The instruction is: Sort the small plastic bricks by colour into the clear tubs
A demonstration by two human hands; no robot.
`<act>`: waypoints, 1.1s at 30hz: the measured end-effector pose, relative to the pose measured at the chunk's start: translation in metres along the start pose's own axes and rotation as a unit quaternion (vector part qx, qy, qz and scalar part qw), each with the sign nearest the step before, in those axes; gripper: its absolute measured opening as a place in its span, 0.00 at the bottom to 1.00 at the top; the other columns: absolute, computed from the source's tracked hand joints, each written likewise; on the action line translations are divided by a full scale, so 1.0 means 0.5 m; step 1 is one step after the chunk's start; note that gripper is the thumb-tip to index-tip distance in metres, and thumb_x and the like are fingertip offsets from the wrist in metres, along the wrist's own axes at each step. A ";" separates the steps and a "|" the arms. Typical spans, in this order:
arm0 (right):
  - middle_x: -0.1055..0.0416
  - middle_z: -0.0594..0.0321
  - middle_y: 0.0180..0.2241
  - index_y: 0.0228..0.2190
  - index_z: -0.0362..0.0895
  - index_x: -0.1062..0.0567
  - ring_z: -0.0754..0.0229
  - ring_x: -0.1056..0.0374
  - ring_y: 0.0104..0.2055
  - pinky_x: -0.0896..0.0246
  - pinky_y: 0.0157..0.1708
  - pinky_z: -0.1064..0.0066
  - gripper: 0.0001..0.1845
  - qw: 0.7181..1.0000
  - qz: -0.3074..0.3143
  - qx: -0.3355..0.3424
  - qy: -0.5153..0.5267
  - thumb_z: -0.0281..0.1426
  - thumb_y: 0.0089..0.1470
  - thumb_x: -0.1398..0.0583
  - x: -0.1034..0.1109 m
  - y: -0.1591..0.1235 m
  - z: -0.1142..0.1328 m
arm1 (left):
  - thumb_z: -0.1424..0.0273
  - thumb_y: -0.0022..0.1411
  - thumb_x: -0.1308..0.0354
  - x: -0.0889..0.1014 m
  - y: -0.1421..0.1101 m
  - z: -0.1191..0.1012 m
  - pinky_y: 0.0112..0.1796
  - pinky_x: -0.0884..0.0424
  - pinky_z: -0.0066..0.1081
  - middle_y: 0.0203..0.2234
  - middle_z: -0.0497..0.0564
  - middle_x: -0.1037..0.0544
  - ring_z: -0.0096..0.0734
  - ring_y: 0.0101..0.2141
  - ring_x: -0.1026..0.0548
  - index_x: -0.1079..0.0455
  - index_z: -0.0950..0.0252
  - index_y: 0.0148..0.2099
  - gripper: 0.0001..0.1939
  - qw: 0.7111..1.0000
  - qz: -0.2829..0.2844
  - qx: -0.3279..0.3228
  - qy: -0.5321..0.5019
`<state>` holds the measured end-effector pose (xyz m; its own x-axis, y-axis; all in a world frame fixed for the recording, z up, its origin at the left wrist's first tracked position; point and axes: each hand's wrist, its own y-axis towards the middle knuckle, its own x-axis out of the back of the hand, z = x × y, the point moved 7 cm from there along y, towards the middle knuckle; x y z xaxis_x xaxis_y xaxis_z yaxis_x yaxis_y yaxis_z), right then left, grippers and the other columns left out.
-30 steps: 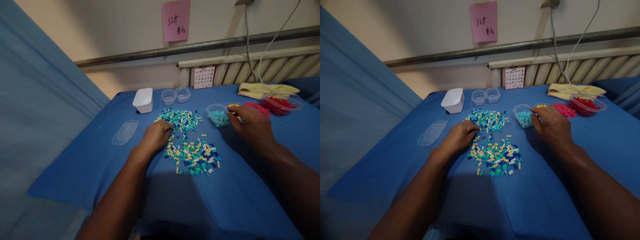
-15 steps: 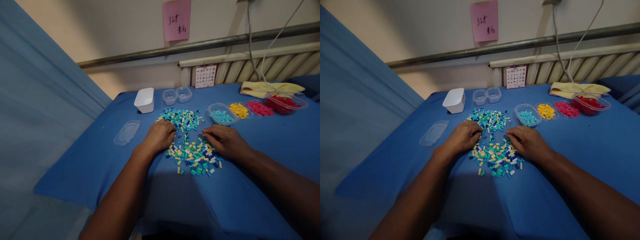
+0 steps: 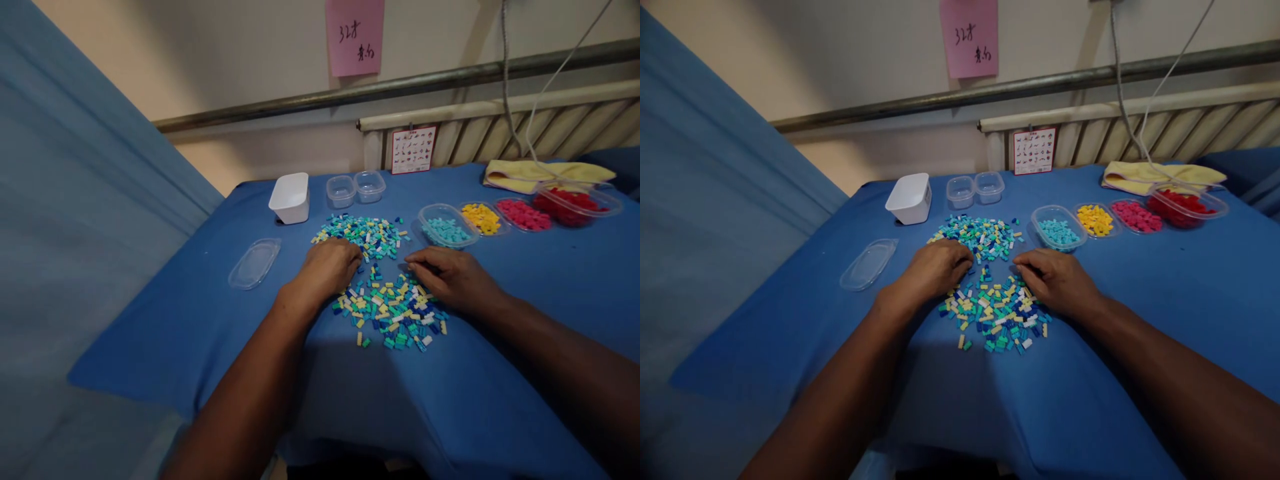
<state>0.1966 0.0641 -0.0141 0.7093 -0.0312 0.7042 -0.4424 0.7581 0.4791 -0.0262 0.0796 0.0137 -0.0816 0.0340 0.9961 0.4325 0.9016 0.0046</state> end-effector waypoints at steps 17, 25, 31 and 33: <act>0.14 0.57 0.40 0.45 0.46 0.14 0.53 0.18 0.39 0.24 0.42 0.62 0.12 0.999 -0.010 -0.022 0.021 0.34 0.68 0.38 0.000 0.001 -0.010 | 0.71 0.73 0.45 -0.005 0.009 -0.007 0.50 0.25 0.39 0.54 0.55 0.16 0.49 0.54 0.20 0.19 0.57 0.59 0.18 0.998 0.027 0.052 0.009; 0.14 0.57 0.39 0.45 0.47 0.14 0.52 0.18 0.38 0.25 0.40 0.60 0.12 0.999 -0.003 -0.028 0.034 0.35 0.69 0.38 -0.001 0.005 -0.012 | 0.71 0.71 0.42 0.001 0.012 -0.010 0.46 0.25 0.39 0.49 0.58 0.15 0.50 0.50 0.19 0.18 0.60 0.52 0.13 0.997 0.039 0.067 0.007; 0.14 0.58 0.39 0.44 0.48 0.14 0.53 0.19 0.37 0.25 0.40 0.61 0.12 0.999 -0.005 -0.036 0.039 0.35 0.68 0.38 -0.001 0.007 -0.012 | 0.75 0.64 0.40 0.006 0.014 -0.027 0.40 0.27 0.37 0.44 0.57 0.16 0.47 0.43 0.19 0.23 0.61 0.47 0.10 0.997 0.024 0.075 -0.015; 0.14 0.58 0.38 0.44 0.48 0.14 0.53 0.19 0.37 0.25 0.40 0.61 0.11 0.999 -0.003 -0.034 0.041 0.35 0.68 0.38 -0.002 0.007 -0.011 | 0.75 0.64 0.40 0.003 0.017 -0.035 0.41 0.26 0.38 0.45 0.57 0.16 0.47 0.44 0.20 0.23 0.61 0.48 0.11 0.998 0.010 0.058 -0.024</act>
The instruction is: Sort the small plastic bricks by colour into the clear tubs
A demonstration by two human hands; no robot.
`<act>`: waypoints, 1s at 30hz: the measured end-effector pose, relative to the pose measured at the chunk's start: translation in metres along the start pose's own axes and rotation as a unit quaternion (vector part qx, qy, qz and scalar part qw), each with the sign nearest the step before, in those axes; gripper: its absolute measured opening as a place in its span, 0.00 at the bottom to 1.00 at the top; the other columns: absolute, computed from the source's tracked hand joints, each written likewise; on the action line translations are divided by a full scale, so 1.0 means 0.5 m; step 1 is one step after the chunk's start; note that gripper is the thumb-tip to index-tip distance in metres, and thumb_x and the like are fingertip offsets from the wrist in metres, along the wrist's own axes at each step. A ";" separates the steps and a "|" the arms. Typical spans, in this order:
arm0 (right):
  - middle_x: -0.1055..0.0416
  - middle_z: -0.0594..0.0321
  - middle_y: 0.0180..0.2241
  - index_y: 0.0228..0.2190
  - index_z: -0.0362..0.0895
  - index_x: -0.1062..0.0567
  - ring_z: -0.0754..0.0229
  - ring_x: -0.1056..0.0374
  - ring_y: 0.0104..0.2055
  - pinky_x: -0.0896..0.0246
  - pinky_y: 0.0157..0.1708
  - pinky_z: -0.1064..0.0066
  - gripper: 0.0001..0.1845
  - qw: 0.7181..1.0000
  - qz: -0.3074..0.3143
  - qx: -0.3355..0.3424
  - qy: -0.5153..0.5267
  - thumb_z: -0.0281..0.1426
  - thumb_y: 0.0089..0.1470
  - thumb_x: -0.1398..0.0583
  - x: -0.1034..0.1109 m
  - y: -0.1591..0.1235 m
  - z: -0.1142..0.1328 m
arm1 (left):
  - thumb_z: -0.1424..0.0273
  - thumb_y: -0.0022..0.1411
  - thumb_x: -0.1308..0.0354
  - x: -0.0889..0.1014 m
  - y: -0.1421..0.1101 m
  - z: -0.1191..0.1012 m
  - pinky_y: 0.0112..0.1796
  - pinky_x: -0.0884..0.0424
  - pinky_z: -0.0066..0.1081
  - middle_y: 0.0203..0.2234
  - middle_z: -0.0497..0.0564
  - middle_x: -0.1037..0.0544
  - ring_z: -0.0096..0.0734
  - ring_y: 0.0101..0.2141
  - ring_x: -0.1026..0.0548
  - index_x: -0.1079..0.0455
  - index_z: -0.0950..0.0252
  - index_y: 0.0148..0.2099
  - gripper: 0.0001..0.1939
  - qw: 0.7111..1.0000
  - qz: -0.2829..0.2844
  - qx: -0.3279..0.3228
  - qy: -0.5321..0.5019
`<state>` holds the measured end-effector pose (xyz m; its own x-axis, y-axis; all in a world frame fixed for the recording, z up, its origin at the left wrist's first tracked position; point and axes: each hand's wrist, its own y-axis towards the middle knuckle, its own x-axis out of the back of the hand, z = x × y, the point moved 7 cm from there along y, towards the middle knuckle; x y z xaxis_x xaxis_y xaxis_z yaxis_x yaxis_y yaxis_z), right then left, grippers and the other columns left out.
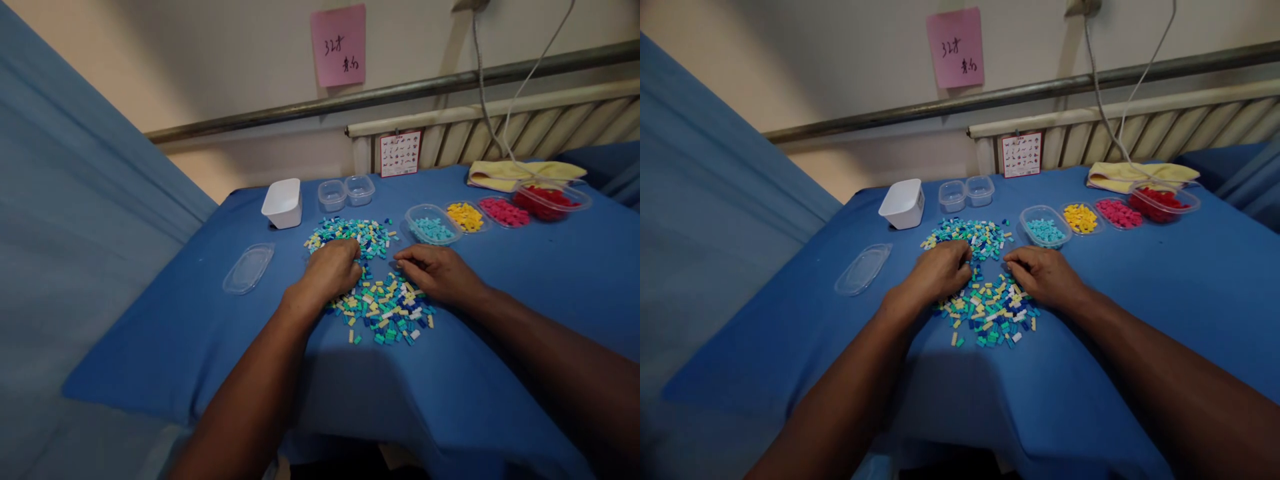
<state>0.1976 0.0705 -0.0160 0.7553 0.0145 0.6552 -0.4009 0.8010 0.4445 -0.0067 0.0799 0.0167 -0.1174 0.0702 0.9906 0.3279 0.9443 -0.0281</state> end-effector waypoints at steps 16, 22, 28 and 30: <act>0.14 0.58 0.40 0.45 0.48 0.14 0.53 0.19 0.38 0.25 0.41 0.61 0.12 1.000 0.008 0.002 -0.016 0.34 0.69 0.39 -0.001 -0.002 -0.001 | 0.72 0.68 0.42 -0.002 -0.007 0.005 0.40 0.27 0.38 0.43 0.60 0.16 0.49 0.43 0.18 0.21 0.63 0.46 0.09 0.997 0.046 0.010 0.054; 0.14 0.55 0.42 0.46 0.47 0.15 0.48 0.18 0.45 0.24 0.49 0.55 0.12 0.999 -0.028 0.044 0.003 0.33 0.69 0.39 0.009 -0.004 0.035 | 0.74 0.67 0.42 0.011 -0.010 0.002 0.41 0.28 0.38 0.41 0.56 0.16 0.45 0.41 0.20 0.23 0.63 0.44 0.07 1.000 -0.004 -0.009 -0.028; 0.14 0.58 0.44 0.52 0.49 0.15 0.51 0.18 0.41 0.21 0.44 0.57 0.17 0.953 -0.004 -0.133 0.272 0.43 0.69 0.36 -0.034 -0.009 0.041 | 0.72 0.70 0.40 0.026 -0.032 -0.056 0.45 0.27 0.35 0.40 0.51 0.17 0.36 0.41 0.21 0.25 0.62 0.47 0.05 0.972 -0.100 -0.131 -0.168; 0.14 0.57 0.42 0.50 0.48 0.13 0.53 0.19 0.39 0.20 0.42 0.58 0.20 0.916 0.020 -0.190 0.353 0.47 0.67 0.35 -0.049 -0.014 0.041 | 0.70 0.74 0.41 0.020 -0.042 -0.082 0.47 0.27 0.37 0.41 0.53 0.18 0.38 0.43 0.22 0.25 0.63 0.47 0.04 0.965 -0.131 -0.180 -0.139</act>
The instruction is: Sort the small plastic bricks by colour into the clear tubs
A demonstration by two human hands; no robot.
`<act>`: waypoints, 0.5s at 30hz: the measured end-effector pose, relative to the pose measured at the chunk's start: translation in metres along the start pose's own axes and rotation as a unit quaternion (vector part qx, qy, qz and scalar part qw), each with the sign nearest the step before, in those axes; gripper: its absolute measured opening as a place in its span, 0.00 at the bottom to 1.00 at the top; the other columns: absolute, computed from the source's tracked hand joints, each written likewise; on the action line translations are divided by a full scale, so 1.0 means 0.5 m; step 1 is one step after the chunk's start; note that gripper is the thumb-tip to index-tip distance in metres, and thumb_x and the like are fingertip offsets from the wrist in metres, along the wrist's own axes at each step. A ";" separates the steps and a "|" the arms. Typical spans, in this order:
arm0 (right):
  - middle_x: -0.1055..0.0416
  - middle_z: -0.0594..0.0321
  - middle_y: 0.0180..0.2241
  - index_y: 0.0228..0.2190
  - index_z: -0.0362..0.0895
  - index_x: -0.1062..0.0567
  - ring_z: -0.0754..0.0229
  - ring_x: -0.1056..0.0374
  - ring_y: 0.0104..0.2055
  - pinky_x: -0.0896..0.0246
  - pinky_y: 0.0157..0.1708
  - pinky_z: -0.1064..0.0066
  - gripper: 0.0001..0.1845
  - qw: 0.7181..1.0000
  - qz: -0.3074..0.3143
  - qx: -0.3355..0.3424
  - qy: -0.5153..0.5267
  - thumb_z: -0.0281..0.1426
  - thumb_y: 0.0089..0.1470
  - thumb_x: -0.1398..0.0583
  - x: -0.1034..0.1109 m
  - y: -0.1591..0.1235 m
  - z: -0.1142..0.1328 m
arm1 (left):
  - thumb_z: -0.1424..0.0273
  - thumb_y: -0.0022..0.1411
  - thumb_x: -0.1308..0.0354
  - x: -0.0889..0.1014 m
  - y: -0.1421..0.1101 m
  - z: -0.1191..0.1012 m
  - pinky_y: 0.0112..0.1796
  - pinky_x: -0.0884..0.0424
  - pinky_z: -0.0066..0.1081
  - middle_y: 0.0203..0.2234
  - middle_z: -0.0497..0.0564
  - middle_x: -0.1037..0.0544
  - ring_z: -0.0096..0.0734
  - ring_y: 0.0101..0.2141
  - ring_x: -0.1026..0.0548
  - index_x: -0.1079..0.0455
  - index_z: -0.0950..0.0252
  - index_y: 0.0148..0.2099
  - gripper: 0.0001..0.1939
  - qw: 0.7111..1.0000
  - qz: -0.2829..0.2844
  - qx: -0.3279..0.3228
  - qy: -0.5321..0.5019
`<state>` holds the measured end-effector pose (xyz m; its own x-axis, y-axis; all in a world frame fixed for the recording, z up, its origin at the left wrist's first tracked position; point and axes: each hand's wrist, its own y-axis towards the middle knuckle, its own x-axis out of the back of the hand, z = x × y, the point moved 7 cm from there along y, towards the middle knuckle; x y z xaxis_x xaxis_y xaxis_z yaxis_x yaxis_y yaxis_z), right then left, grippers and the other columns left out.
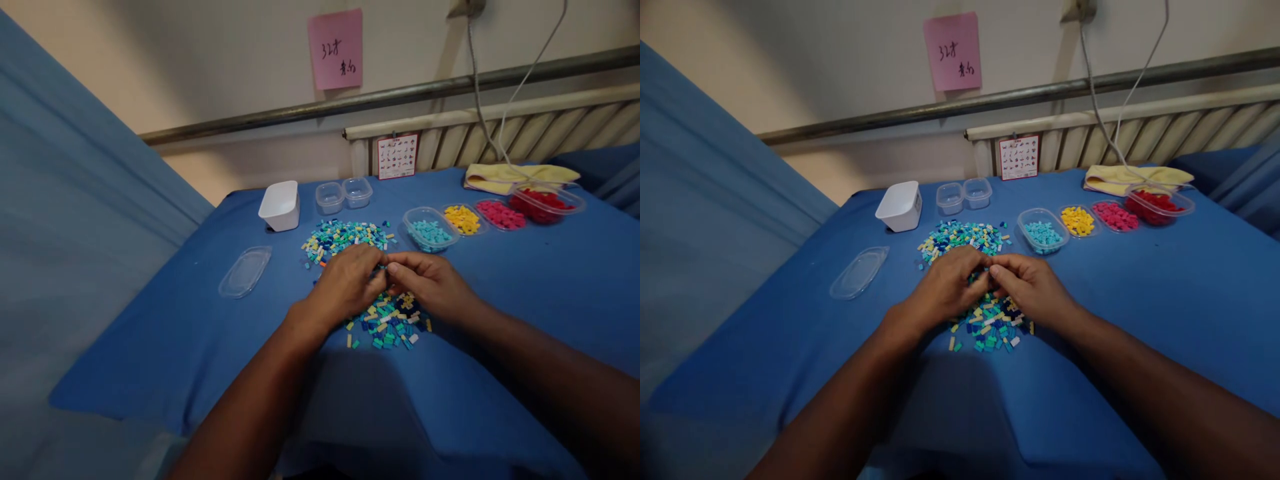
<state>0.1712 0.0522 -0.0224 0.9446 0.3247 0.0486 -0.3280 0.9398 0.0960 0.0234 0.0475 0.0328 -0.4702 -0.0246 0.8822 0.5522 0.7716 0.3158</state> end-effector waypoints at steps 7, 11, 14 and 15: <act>0.13 0.58 0.40 0.47 0.48 0.11 0.57 0.20 0.37 0.22 0.42 0.63 0.24 0.989 0.004 -0.122 0.085 0.46 0.52 0.24 0.013 -0.010 -0.016 | 0.66 0.82 0.48 -0.029 -0.018 -0.021 0.50 0.25 0.40 0.42 0.56 0.19 0.39 0.44 0.22 0.26 0.64 0.50 0.12 0.995 -0.031 -0.076 0.049; 0.13 0.58 0.41 0.45 0.48 0.10 0.57 0.20 0.38 0.24 0.43 0.65 0.23 0.986 -0.006 -0.126 0.107 0.46 0.50 0.22 0.020 -0.010 -0.022 | 0.63 0.83 0.49 -0.025 -0.022 -0.029 0.47 0.25 0.40 0.42 0.56 0.19 0.39 0.43 0.22 0.26 0.66 0.53 0.14 0.992 -0.057 -0.103 0.053; 0.14 0.58 0.39 0.43 0.47 0.11 0.57 0.21 0.37 0.24 0.42 0.64 0.23 0.989 -0.018 -0.113 0.098 0.46 0.49 0.22 0.024 -0.008 -0.020 | 0.60 0.83 0.48 -0.018 -0.022 -0.034 0.44 0.25 0.39 0.42 0.56 0.19 0.39 0.42 0.22 0.27 0.65 0.58 0.15 0.991 -0.060 -0.100 0.062; 0.14 0.57 0.38 0.43 0.46 0.12 0.57 0.21 0.36 0.24 0.40 0.63 0.23 0.991 -0.021 -0.107 0.080 0.47 0.50 0.22 0.027 -0.008 -0.018 | 0.59 0.83 0.47 -0.015 -0.022 -0.036 0.44 0.25 0.38 0.42 0.55 0.18 0.39 0.42 0.21 0.27 0.65 0.58 0.16 0.991 -0.062 -0.099 0.064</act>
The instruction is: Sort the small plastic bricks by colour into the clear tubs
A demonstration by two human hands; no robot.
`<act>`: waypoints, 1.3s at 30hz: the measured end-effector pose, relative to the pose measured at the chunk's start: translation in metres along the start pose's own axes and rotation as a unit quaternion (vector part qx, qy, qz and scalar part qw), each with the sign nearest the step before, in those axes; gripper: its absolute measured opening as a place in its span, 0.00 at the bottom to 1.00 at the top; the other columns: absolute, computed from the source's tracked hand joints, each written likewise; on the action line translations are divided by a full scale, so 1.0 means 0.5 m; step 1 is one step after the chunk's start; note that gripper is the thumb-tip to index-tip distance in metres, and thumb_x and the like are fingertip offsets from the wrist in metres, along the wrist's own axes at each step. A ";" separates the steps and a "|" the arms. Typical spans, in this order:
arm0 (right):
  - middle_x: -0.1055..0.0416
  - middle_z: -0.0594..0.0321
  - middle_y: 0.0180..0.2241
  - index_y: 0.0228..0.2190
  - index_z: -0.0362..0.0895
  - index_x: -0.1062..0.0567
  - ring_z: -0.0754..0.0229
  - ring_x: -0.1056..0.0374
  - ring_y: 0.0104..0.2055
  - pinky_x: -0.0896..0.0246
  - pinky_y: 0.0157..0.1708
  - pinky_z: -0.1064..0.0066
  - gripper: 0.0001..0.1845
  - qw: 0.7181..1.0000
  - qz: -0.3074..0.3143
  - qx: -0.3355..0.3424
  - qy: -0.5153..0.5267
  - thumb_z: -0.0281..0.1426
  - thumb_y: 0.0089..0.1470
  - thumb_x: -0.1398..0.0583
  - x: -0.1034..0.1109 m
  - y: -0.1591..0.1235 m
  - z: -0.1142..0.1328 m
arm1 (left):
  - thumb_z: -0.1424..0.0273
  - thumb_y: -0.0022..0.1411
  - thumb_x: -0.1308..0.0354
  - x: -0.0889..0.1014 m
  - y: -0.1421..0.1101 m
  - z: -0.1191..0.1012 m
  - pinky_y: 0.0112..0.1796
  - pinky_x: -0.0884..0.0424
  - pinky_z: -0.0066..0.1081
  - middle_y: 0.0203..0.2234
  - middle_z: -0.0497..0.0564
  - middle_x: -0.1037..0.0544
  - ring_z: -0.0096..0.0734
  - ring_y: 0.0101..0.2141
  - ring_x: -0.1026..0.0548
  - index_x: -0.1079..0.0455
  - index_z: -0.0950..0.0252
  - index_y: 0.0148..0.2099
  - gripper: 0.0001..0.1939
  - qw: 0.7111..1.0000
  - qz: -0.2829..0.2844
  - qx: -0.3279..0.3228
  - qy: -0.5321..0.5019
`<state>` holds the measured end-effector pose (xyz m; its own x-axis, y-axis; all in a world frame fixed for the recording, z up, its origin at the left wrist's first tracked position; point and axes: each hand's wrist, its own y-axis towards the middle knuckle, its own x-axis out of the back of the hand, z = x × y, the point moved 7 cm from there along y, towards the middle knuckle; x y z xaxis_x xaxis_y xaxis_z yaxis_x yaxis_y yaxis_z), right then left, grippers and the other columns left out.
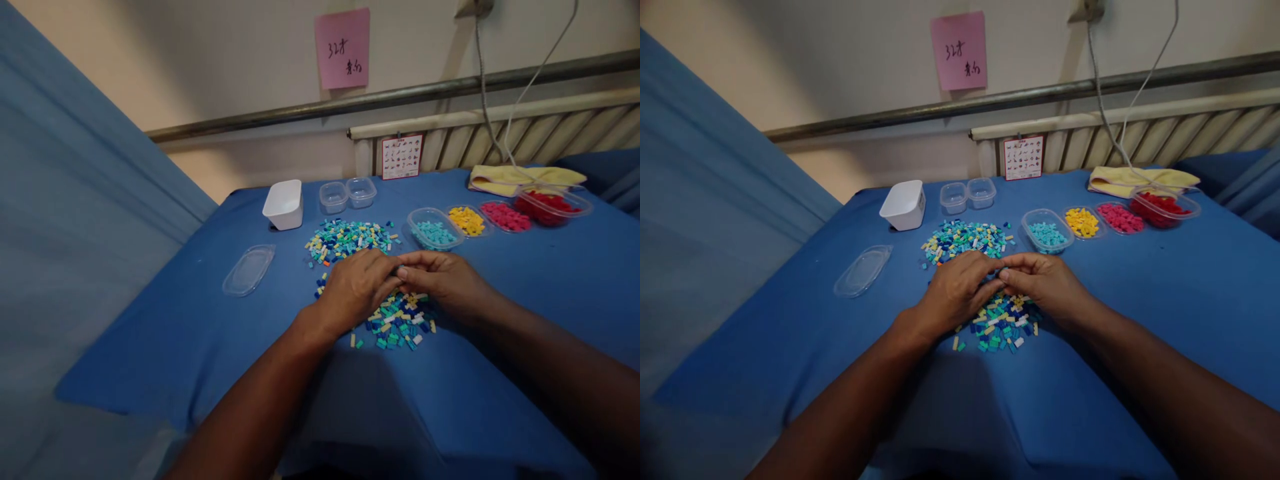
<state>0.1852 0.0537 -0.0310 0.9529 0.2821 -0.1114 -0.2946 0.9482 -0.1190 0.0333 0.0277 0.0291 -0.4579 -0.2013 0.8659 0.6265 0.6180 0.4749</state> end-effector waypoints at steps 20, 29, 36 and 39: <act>0.17 0.44 0.53 0.56 0.43 0.19 0.38 0.23 0.56 0.30 0.61 0.39 0.18 0.718 -0.156 0.387 -0.557 0.33 0.73 0.43 0.110 0.020 0.122 | 0.81 0.71 0.49 -0.051 -0.017 0.124 0.63 0.27 0.53 0.61 0.63 0.20 0.52 0.60 0.22 0.36 0.67 0.75 0.33 0.978 0.127 0.156 0.060; 0.33 0.39 0.72 0.76 0.41 0.41 0.37 0.35 0.73 0.36 0.70 0.36 0.36 0.796 0.051 0.325 -0.507 0.30 0.71 0.47 -0.017 0.074 -0.005 | 0.82 0.69 0.49 -0.042 -0.015 0.139 0.65 0.29 0.49 0.62 0.61 0.20 0.47 0.62 0.23 0.32 0.66 0.73 0.32 0.987 0.052 0.151 0.025; 0.20 0.42 0.60 0.71 0.42 0.33 0.38 0.23 0.60 0.27 0.61 0.40 0.30 0.795 0.004 0.342 -0.502 0.28 0.71 0.48 0.000 0.057 0.025 | 0.83 0.68 0.48 -0.051 -0.013 0.129 0.64 0.27 0.50 0.59 0.60 0.18 0.47 0.60 0.22 0.30 0.63 0.71 0.32 0.988 0.075 0.134 0.014; 0.20 0.45 0.60 0.70 0.44 0.33 0.41 0.22 0.60 0.25 0.60 0.43 0.31 0.791 0.021 0.355 -0.497 0.24 0.69 0.48 -0.011 0.047 0.029 | 0.84 0.67 0.49 -0.046 -0.013 0.126 0.64 0.27 0.50 0.62 0.60 0.20 0.46 0.61 0.22 0.32 0.63 0.72 0.34 0.990 0.066 0.127 0.011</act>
<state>0.1743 0.0769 -0.0187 0.6329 -0.0443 0.7730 -0.5487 0.6787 0.4882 -0.0001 0.0763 -0.0036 -0.3667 -0.1201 0.9225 0.5004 0.8105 0.3045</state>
